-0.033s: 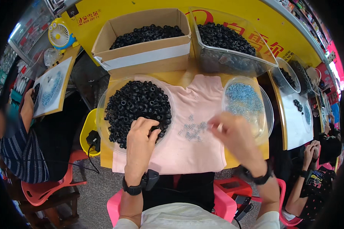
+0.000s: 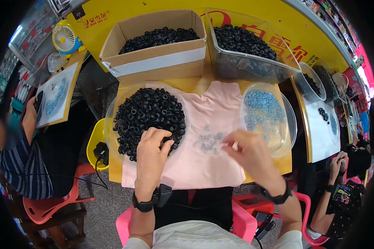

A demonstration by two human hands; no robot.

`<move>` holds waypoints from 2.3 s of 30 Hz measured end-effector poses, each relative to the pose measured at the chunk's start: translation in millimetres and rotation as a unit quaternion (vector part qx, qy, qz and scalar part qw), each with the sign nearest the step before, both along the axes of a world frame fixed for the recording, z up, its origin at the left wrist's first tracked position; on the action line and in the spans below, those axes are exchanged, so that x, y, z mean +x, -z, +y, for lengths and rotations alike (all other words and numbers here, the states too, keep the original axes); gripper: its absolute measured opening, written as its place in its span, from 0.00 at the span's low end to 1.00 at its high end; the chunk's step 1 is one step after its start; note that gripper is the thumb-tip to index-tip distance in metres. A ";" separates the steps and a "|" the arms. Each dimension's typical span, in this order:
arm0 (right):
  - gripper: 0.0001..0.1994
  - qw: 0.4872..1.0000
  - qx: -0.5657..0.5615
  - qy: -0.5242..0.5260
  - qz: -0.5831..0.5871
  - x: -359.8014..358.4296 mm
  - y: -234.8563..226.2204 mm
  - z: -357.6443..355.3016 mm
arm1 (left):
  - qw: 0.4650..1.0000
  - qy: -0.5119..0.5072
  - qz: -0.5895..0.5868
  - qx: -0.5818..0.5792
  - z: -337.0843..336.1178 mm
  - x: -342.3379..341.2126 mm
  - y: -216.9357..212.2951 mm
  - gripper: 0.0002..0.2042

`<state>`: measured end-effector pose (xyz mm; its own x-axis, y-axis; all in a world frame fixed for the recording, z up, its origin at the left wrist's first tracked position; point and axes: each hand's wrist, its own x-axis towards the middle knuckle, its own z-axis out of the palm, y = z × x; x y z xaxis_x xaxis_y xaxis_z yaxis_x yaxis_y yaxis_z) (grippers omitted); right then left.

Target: Manually assembling small plastic rings and pins on a workstation.

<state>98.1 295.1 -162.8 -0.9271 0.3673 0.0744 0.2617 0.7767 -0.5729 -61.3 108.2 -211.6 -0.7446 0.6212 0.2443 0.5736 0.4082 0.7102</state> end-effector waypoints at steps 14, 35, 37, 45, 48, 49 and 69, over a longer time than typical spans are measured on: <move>0.05 0.990 0.009 0.036 0.139 17.0 67.4 -20.3 | 0.977 0.033 -0.111 0.181 -15.2 52.3 -9.9 0.09; 0.07 0.924 -0.344 0.030 0.164 54.6 -4.0 -58.1 | 0.644 0.180 -0.648 0.364 -25.2 96.2 9.8 0.14; 0.08 0.938 -0.286 -0.007 0.195 55.4 -4.4 -58.8 | 0.671 0.178 -0.629 0.350 -25.9 98.6 7.7 0.15; 0.10 0.952 -0.209 -0.017 0.224 58.1 -0.1 -62.2 | 0.730 0.181 -0.560 0.347 -24.6 101.2 -2.9 0.12; 0.10 0.953 -0.189 -0.020 0.235 58.8 -1.2 -63.6 | 0.747 0.190 -0.531 0.353 -24.7 100.7 -3.3 0.12; 0.10 0.954 -0.179 -0.023 0.240 58.9 -2.1 -63.9 | 0.758 0.195 -0.518 0.345 -24.5 100.6 -4.2 0.13; 0.10 0.978 -0.070 -0.084 0.179 52.3 -13.7 -62.8 | 0.863 0.207 -0.386 0.252 -33.0 93.5 -11.5 0.16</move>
